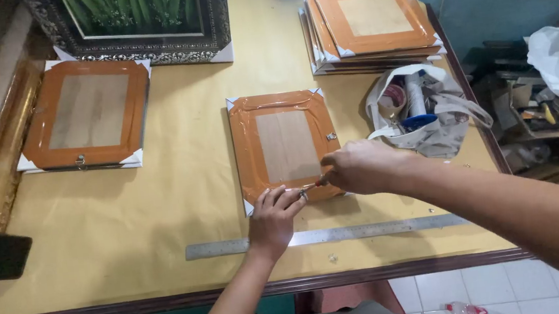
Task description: Attaching metal hardware to the back of wooden picture frames using a manual screwdriver.
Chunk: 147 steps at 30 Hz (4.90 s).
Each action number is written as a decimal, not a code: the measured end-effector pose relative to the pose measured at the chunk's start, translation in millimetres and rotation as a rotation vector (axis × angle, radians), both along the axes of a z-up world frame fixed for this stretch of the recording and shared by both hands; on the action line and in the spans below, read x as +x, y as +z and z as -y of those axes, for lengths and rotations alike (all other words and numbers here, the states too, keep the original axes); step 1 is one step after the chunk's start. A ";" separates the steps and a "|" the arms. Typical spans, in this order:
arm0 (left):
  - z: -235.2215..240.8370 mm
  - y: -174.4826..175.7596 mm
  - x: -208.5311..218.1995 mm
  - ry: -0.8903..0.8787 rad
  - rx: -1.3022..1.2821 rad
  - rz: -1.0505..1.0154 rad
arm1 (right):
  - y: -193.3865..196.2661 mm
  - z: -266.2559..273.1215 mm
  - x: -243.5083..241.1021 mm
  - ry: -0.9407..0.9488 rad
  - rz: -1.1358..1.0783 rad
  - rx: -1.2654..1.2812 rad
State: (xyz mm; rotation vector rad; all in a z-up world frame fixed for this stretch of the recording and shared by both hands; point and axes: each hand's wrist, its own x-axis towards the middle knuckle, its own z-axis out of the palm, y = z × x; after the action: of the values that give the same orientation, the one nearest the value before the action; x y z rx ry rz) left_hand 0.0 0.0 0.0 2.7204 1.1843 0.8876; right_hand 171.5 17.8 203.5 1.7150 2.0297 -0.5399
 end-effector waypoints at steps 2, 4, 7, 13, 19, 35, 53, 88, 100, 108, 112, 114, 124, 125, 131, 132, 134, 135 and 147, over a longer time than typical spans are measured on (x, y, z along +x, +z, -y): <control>2.0 5.4 -0.3 -0.003 -0.019 0.011 | 26.1 7.8 -13.8 0.072 0.024 0.042; 2.6 7.4 -2.5 -0.005 -0.042 0.015 | 34.0 10.2 -15.2 0.145 0.041 0.081; 0.5 5.0 -0.8 -0.016 0.008 -0.003 | 11.9 0.7 5.7 0.676 0.096 0.266; 0.9 11.7 -0.7 -0.043 -0.048 -0.034 | 8.6 -5.9 -0.6 0.699 -0.288 0.164; 1.9 18.0 -1.6 -0.043 -0.044 -0.039 | -5.5 0.4 -0.9 -0.387 -0.186 -0.070; 1.4 3.9 2.5 -0.022 -0.009 0.024 | -1.3 -4.8 -8.3 0.154 -0.187 0.030; 0.3 -4.2 2.9 -0.012 0.055 0.065 | 2.0 -10.3 -1.9 0.761 -0.231 0.199; -1.1 -11.2 2.4 -0.047 0.091 0.095 | 10.4 1.0 -20.3 0.288 0.206 0.152; -6.9 -23.9 8.4 -0.028 0.104 0.113 | -1.2 4.8 -22.8 -0.404 -0.238 0.023; -3.3 -23.1 6.2 -0.007 0.126 0.130 | 12.4 4.1 -18.0 0.256 0.113 0.078; -2.5 -22.9 5.2 -0.003 0.115 0.117 | -17.2 -0.3 5.2 0.864 0.113 0.367; -3.0 -19.1 5.9 0.004 0.092 0.112 | -13.9 -2.4 -2.5 0.896 0.068 0.273; -1.3 -12.6 4.9 -0.007 0.033 0.081 | -5.8 -14.0 -41.9 -0.656 -0.260 -0.095; -2.3 -13.0 5.2 -0.010 0.035 0.091 | -4.0 -14.7 -40.5 -0.758 -0.343 -0.129; -3.5 -11.8 3.1 -0.009 0.026 0.076 | -3.0 -10.3 -14.9 0.110 -0.047 -0.057; -3.9 -12.5 4.5 -0.016 0.010 0.078 | 0.2 -5.7 -10.1 0.566 0.047 0.127; -4.9 -11.9 6.5 -0.010 0.003 0.078 | -12.4 -9.9 2.4 0.656 0.039 0.139; -5.1 -12.7 4.2 0.002 -0.001 0.067 | -20.8 -12.6 6.7 0.751 0.020 0.156; -3.8 -6.9 2.5 0.005 -0.038 0.088 | -16.9 -18.5 -25.8 -1.144 -0.613 -0.083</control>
State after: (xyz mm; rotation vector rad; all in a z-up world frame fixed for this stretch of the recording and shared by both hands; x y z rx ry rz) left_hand 2.5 3.8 -6.9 2.6211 1.1790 0.9640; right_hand 145.7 36.2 186.6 2.7820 1.0427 -1.6095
